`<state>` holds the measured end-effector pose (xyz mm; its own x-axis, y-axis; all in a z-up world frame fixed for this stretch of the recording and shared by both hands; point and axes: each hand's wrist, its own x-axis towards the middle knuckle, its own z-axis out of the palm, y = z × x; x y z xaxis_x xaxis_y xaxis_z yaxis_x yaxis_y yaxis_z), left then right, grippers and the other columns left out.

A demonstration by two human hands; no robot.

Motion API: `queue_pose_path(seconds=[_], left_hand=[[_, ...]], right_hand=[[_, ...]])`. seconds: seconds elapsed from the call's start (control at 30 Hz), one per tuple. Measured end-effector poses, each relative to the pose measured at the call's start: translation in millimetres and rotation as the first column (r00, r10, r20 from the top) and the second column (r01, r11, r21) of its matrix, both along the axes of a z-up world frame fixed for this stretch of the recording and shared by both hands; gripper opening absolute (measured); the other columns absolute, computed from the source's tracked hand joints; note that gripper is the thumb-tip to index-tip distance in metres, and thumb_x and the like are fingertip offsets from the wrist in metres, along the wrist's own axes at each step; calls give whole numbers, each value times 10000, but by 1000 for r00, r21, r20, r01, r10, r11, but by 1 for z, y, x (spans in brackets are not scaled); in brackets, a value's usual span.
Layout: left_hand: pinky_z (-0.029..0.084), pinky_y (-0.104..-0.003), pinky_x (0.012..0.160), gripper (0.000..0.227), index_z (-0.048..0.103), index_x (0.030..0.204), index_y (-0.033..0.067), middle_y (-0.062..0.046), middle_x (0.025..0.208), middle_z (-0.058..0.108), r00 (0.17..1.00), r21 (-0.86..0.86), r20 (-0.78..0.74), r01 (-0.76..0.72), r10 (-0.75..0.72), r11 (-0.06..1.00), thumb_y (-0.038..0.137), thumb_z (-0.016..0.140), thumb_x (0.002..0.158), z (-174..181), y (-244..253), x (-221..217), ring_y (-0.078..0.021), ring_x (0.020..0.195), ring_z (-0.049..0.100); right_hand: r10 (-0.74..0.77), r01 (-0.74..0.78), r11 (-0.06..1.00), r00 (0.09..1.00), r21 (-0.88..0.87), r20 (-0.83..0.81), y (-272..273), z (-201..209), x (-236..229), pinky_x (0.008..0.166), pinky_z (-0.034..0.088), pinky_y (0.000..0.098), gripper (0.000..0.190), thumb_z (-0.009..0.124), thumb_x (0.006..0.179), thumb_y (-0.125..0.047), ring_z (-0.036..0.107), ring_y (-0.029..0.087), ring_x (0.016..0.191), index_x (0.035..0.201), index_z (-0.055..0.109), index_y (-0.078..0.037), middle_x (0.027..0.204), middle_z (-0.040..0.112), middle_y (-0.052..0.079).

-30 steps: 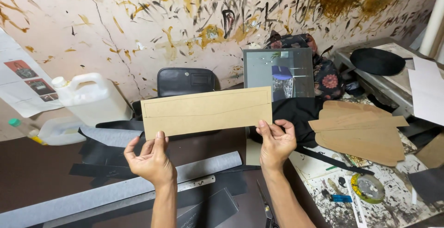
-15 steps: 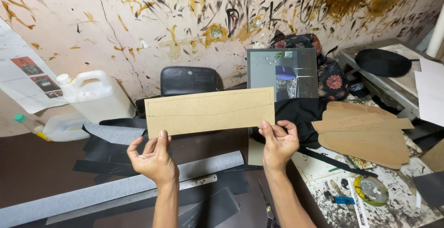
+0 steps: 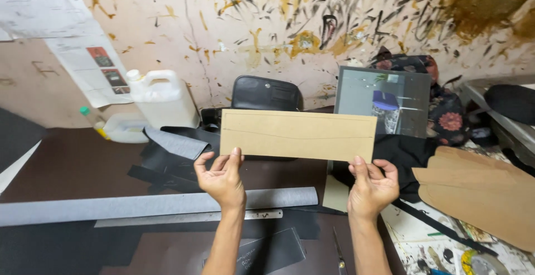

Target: Inspecting a leather bag and preparing leather components using templates, scissors, and a ruler.

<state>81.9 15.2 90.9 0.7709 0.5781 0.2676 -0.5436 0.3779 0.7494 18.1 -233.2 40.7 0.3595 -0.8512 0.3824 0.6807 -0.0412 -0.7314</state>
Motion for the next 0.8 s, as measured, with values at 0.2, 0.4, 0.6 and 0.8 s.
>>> queue_pose_path(seconds=[0.2,0.4,0.6,0.8], left_hand=[[596,-296,671,502,451,1122,107,-178,742,699,999,-48,-33,38,-40,998,-11,823,805,13,-3,-9,-219,624,724],[624,-317,700,505,442,1118,101,-179,731,692,998,-63,-30,55,-57,996,-25,817,804,12,-3,-9,-222,616,714],[614,-312,703,506,444,1121,102,-168,735,692,997,-57,-45,64,-67,996,-21,819,805,10,-1,-11,-226,626,720],[620,-317,718,511,457,1119,100,-153,740,686,996,-65,-60,63,-67,996,-20,831,793,13,0,-13,-231,638,728]], right_hand=[[37,-37,991,999,125,3,10,17,-8,722,658,244,359,796,898,32,726,187,713,1115,522,-53,834,712,173],[37,-36,993,999,112,-5,8,15,-8,726,656,248,348,792,909,24,724,184,725,1110,520,-57,818,703,165],[43,-40,993,999,113,-19,8,12,-9,723,657,244,362,794,911,20,723,174,720,1123,512,-57,827,709,160],[43,-40,996,999,83,-25,9,14,-11,734,659,249,354,790,920,27,729,181,736,1129,515,-51,836,712,169]])
